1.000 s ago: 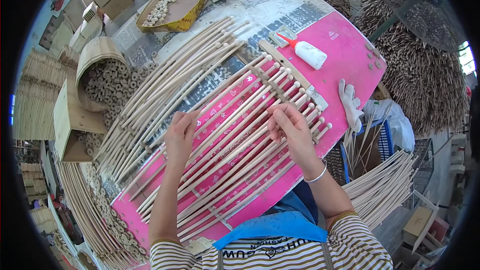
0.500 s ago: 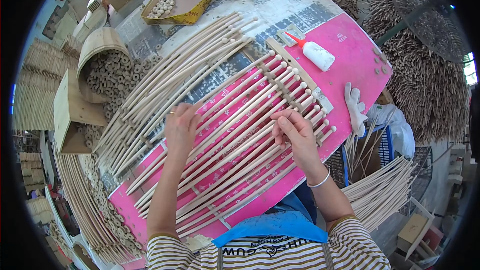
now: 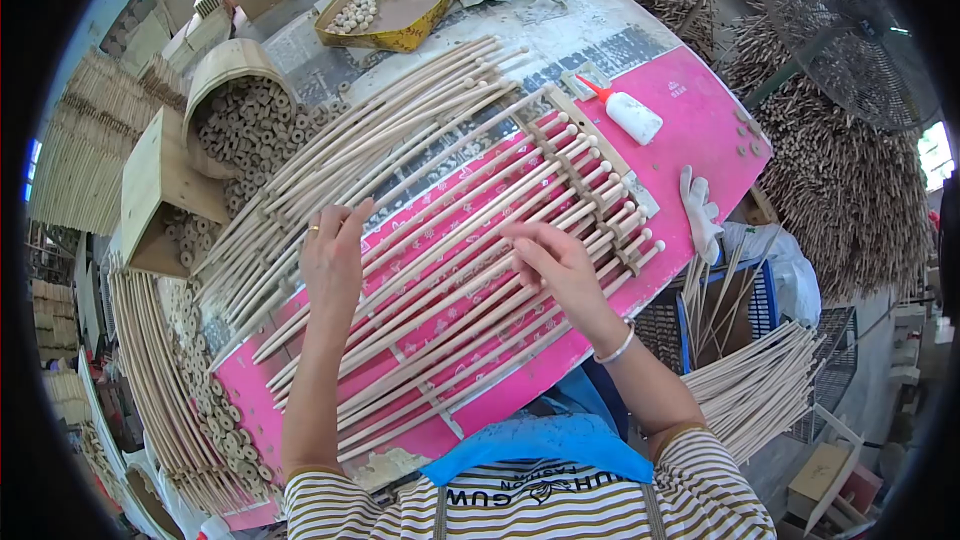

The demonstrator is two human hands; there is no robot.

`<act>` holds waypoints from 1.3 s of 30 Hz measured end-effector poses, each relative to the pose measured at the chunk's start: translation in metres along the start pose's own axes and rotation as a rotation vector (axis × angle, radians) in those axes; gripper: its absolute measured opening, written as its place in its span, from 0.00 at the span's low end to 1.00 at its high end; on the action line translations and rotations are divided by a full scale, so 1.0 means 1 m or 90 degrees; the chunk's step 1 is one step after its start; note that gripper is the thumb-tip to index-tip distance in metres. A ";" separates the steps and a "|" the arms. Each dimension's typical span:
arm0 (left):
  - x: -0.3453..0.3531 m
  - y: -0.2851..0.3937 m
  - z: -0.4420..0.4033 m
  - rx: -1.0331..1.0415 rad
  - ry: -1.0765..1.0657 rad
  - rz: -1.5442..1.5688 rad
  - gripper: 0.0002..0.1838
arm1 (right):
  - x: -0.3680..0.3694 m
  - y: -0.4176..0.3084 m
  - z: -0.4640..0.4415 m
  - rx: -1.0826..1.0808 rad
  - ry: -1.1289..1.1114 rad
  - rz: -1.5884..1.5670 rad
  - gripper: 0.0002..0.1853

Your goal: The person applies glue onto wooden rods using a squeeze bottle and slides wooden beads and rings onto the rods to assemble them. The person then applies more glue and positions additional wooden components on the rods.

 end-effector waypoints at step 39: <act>-0.060 0.073 0.101 -0.218 -0.148 0.415 0.35 | 0.084 0.006 0.029 0.009 -0.102 -0.211 0.17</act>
Point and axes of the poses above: each hand's wrist, its own z-axis away from the middle knuckle, its own x-axis out of the palm, y = z × x, the point moved 5 cm from there along -z, towards the middle knuckle, and after that the axes turned 7 degrees about z, right-handed, at the moved point
